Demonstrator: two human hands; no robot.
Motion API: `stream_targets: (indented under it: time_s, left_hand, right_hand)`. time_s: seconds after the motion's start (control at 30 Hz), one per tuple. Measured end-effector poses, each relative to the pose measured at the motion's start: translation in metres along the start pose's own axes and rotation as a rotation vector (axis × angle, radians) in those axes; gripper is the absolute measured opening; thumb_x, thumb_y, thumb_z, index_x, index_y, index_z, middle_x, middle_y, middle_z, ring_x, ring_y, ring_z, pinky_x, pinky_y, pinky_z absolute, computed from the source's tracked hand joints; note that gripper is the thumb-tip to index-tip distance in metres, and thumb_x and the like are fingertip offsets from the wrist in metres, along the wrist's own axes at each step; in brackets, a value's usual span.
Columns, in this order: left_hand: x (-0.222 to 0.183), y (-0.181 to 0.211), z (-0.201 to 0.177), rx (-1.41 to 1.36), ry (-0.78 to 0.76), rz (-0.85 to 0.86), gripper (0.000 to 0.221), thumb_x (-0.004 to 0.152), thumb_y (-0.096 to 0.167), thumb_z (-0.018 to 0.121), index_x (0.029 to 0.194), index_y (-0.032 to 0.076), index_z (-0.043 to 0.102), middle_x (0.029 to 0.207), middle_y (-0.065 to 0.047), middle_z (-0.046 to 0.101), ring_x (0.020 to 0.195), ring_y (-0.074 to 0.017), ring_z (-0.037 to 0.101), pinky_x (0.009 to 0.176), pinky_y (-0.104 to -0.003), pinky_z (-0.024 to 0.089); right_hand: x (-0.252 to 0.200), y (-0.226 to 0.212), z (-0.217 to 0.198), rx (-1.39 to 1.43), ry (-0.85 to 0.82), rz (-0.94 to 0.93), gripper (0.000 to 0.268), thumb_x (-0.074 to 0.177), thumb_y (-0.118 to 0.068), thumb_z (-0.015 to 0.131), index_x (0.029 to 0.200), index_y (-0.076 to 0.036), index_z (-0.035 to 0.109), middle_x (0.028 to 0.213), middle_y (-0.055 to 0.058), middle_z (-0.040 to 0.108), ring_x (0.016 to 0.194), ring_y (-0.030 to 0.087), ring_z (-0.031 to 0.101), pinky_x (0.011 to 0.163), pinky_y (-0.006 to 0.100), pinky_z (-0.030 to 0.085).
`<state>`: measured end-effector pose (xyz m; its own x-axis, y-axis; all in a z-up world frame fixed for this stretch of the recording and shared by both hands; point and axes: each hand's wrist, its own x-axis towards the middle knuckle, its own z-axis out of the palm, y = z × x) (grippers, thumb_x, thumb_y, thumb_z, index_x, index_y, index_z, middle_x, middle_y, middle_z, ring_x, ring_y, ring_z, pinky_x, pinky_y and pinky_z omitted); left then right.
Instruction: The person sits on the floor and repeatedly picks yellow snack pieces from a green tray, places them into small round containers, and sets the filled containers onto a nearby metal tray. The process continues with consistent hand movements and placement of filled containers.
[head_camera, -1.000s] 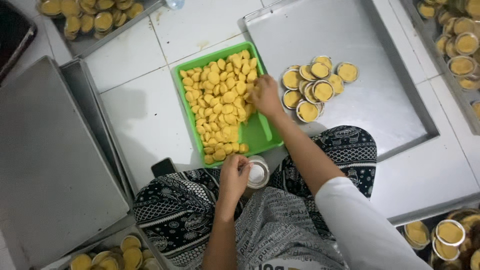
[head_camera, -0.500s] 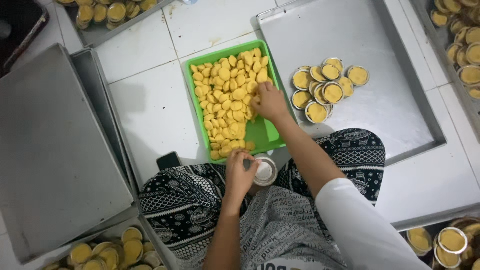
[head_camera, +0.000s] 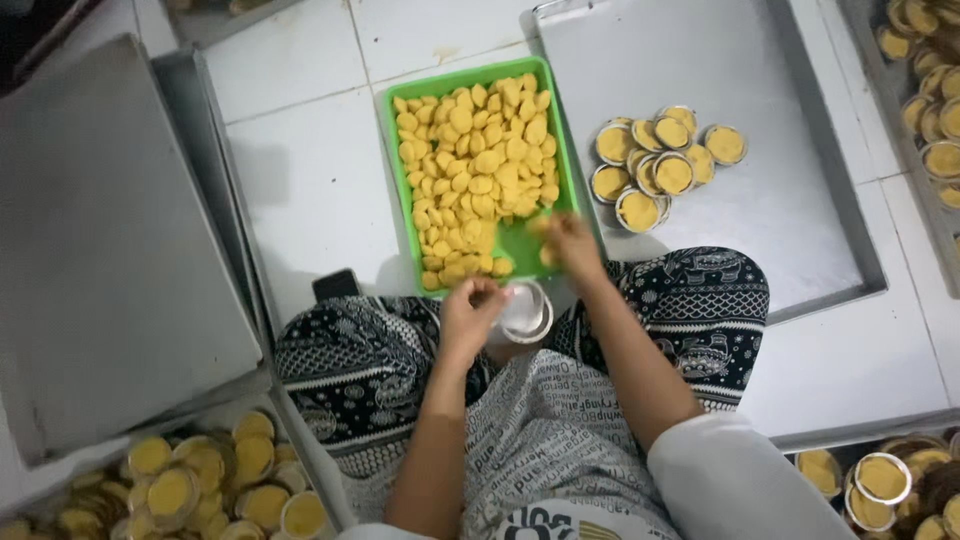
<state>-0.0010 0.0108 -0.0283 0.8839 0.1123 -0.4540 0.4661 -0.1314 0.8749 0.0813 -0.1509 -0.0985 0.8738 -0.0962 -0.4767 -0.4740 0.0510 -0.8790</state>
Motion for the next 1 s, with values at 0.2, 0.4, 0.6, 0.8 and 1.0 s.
stream_targets:
  time_s: [0.2,0.4,0.6,0.8,1.0]
  left_hand:
    - [0.021,-0.019,0.002,-0.216,0.196,0.030,0.024,0.089,0.026,0.052,0.073,0.011,0.043,0.067,0.000,0.043,0.064,-0.0104,0.040,0.059,-0.027,0.036]
    - [-0.010,0.027,0.009,-0.134,0.166,0.047,0.043,0.084,0.041,0.054,0.100,0.002,0.047,0.089,-0.025,0.060,0.081,-0.0334,0.062,0.068,-0.041,0.047]
    - [-0.002,0.016,-0.001,-0.290,0.246,0.108,0.029,0.079,0.016,0.066,0.099,-0.001,0.054,0.077,-0.012,0.062,0.074,-0.0137,0.055,0.064,-0.026,0.044]
    - [-0.008,0.019,0.001,-0.257,0.262,0.301,0.019,0.087,0.017,0.057,0.072,0.005,0.060,0.060,0.000,0.056,0.064,-0.0037,0.043,0.055,-0.019,0.038]
    - [0.001,-0.005,0.015,-0.138,0.158,0.445,0.034,0.082,0.021,0.062,0.103,-0.001,0.047,0.090,-0.021,0.060,0.086,-0.0286,0.060,0.070,-0.039,0.049]
  right_hand:
    - [-0.022,-0.013,-0.002,0.734,-0.278,0.186,0.014,0.084,-0.025,0.047,0.095,-0.018,0.042,0.087,0.009,0.055,0.063,0.020,0.054,0.040,0.022,0.033]
    - [-0.080,-0.042,0.020,-0.241,-0.279,-0.356,0.024,0.075,-0.010,0.065,0.098,-0.016,0.063,0.078,0.010,0.058,0.064,0.016,0.052,0.050,0.023,0.041]
    - [-0.059,-0.024,0.013,-0.523,-0.173,-0.505,0.026,0.076,-0.026,0.070,0.095,-0.011,0.062,0.093,0.010,0.048,0.093,0.028,0.051,0.076,0.035,0.045]
    - [-0.094,-0.045,0.030,-0.321,-0.367,-0.363,0.017,0.083,-0.019,0.060,0.077,-0.003,0.063,0.078,0.015,0.060,0.076,0.027,0.057,0.075,0.039,0.044]
    - [-0.104,-0.067,0.030,-0.231,-0.305,-0.157,0.046,0.092,-0.039,0.042,0.108,0.002,0.057,0.088,0.019,0.061,0.087,0.030,0.057,0.084,0.048,0.041]
